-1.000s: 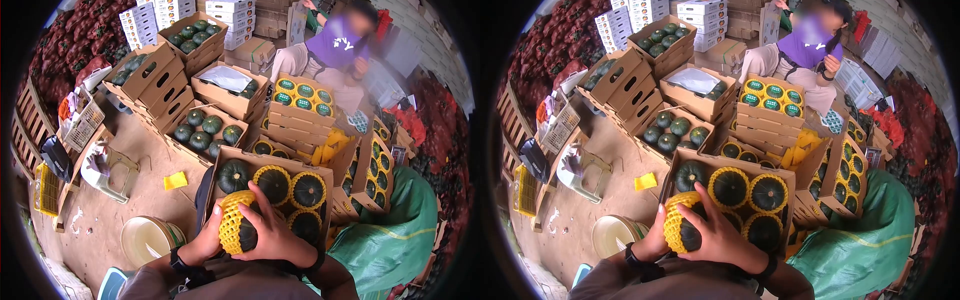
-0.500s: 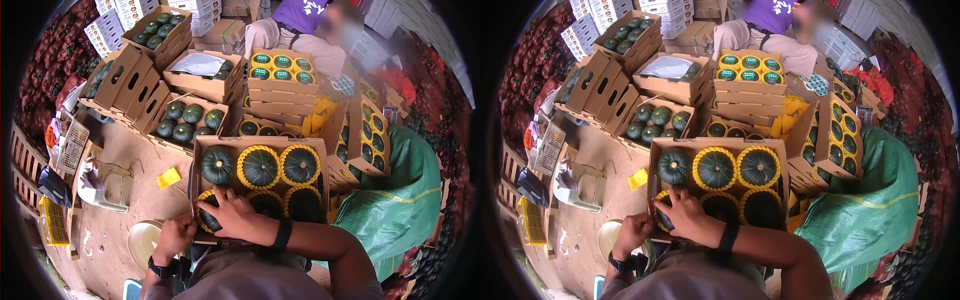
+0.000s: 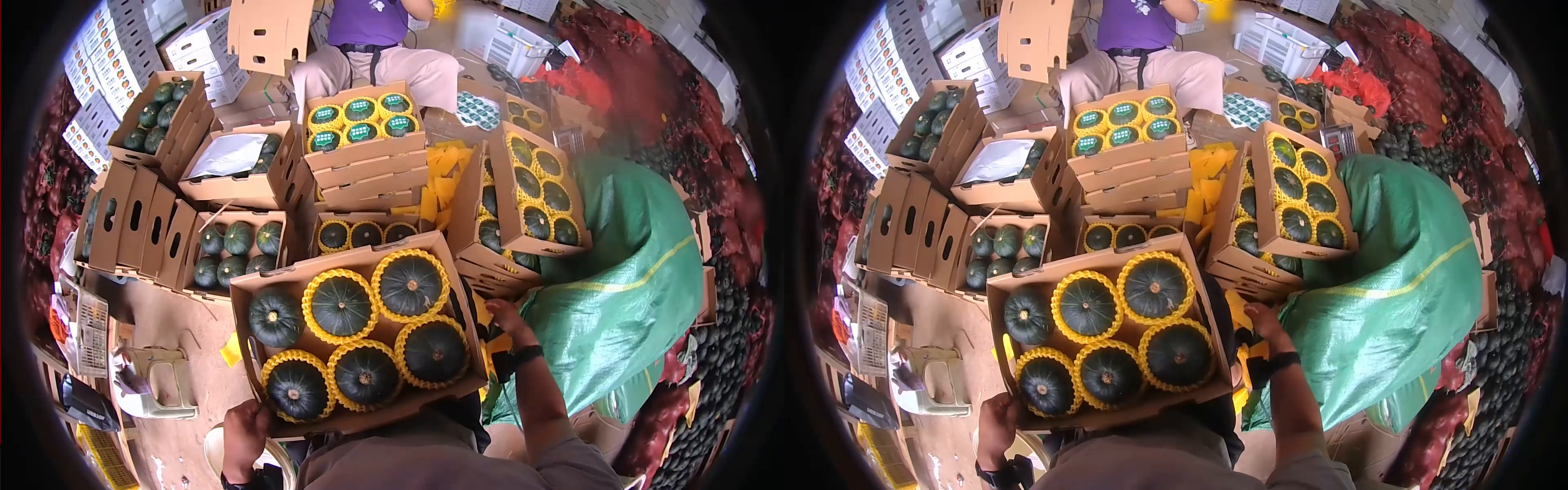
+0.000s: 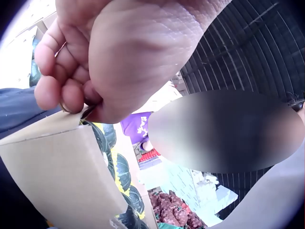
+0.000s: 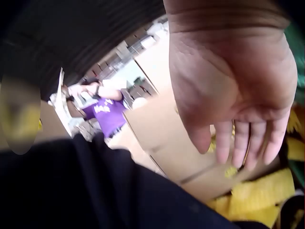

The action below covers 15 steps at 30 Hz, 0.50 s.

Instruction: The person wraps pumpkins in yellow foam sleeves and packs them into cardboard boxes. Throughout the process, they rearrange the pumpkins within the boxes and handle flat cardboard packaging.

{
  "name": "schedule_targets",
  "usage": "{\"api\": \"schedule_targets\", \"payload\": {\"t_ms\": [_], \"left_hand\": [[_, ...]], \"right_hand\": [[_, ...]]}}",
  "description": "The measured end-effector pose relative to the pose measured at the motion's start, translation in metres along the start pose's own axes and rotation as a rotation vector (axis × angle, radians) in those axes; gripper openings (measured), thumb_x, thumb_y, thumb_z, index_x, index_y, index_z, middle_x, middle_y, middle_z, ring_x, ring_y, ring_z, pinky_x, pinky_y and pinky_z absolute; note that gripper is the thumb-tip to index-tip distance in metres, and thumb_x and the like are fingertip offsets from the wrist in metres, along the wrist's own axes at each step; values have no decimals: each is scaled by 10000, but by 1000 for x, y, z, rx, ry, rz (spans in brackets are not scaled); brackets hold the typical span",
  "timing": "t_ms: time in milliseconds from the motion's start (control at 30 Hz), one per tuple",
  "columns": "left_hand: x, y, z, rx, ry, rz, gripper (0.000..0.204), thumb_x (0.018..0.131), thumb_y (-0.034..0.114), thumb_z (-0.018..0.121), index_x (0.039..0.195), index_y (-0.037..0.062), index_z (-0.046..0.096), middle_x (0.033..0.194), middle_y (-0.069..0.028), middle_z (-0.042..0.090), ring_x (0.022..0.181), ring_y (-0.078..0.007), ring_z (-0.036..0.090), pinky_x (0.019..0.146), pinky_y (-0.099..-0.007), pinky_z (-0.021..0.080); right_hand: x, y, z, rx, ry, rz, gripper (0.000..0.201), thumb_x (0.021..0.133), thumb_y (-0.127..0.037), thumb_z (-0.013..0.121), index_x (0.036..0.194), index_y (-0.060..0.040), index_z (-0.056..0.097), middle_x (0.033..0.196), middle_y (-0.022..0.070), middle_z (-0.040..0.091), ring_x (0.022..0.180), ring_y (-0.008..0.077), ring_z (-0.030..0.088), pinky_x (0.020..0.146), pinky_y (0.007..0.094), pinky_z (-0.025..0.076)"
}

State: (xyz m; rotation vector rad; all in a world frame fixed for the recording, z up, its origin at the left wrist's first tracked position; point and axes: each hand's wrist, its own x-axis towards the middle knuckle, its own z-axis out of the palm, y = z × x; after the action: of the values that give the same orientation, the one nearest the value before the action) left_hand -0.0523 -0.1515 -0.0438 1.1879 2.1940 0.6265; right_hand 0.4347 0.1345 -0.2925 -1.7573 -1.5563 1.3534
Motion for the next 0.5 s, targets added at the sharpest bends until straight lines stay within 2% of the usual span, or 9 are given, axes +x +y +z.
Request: {"api": "schedule_targets", "payload": {"t_ms": [67, 100, 133, 200, 233, 333, 400, 433, 500], "left_hand": [[1, 1, -1, 80, -12, 15, 172, 783, 76, 582, 666, -16, 495, 592, -188, 561, 532, -346, 555, 516, -412, 434], [0, 4, 1, 116, -13, 16, 145, 782, 85, 579, 701, -12, 506, 631, -196, 588, 563, -373, 565, 538, -430, 448], [-1, 8, 7, 176, 62, 16, 120, 782, 95, 574, 780, -9, 516, 686, -203, 602, 613, -390, 573, 574, -446, 458], [1, 15, 22, 308, 195, 5, 200, 782, 116, 564, 938, -5, 535, 796, -217, 631, 714, -423, 588, 646, -480, 477], [0, 7, 24, 248, 92, -55, 383, 802, 134, 538, 1149, -12, 466, 929, -248, 617, 850, -443, 582, 755, -502, 473], [1, 21, 20, 140, 71, -7, 405, 817, 145, 532, 1169, -45, 468, 952, -266, 609, 911, -439, 579, 806, -479, 472], [2, 17, 24, 124, 68, -21, 385, 824, 148, 525, 1155, -41, 473, 976, -272, 602, 932, -438, 576, 822, -475, 465], [3, 15, 24, 119, 65, -26, 375, 827, 149, 522, 1149, -39, 475, 988, -275, 598, 943, -438, 574, 830, -473, 462], [6, 21, 21, 112, 40, -40, 366, 827, 148, 520, 1141, -36, 478, 994, -272, 597, 951, -434, 571, 834, -469, 459]], "right_hand": [[65, 124, 17, -504, -6, -332, 255, 871, -233, 564, 1037, -51, 630, 920, 106, 647, 857, 322, 609, 749, 383, 473], [71, 123, 30, -415, 91, -393, 299, 848, -219, 585, 1098, -58, 612, 994, 139, 637, 942, 360, 587, 809, 409, 464], [75, 118, 42, -330, 185, -461, 363, 825, -204, 606, 1160, -65, 593, 1068, 172, 628, 1027, 399, 564, 869, 434, 455], [31, 44, 45, -617, 217, -53, 720, 672, -200, 743, 1325, -92, 460, 1318, 184, 485, 1236, 360, 439, 1030, 417, 366], [42, 46, 43, -616, 196, -118, 652, 705, -192, 704, 1306, -85, 475, 1297, 188, 504, 1209, 374, 459, 999, 428, 389], [49, 77, 32, -633, 141, -334, 509, 774, -170, 629, 1259, -70, 511, 1230, 194, 554, 1133, 406, 508, 923, 451, 439], [64, 101, 22, -697, 97, -537, 484, 777, -157, 636, 1240, -68, 525, 1178, 191, 580, 1092, 415, 526, 897, 454, 449], [103, 175, 40, -572, 378, -330, 407, 819, -171, 610, 1209, -75, 541, 1117, 197, 598, 1023, 414, 550, 855, 444, 464], [102, 170, 42, -887, 87, -274, 373, 868, -206, 560, 1202, -43, 529, 1091, 208, 604, 992, 396, 567, 834, 429, 468]]}}
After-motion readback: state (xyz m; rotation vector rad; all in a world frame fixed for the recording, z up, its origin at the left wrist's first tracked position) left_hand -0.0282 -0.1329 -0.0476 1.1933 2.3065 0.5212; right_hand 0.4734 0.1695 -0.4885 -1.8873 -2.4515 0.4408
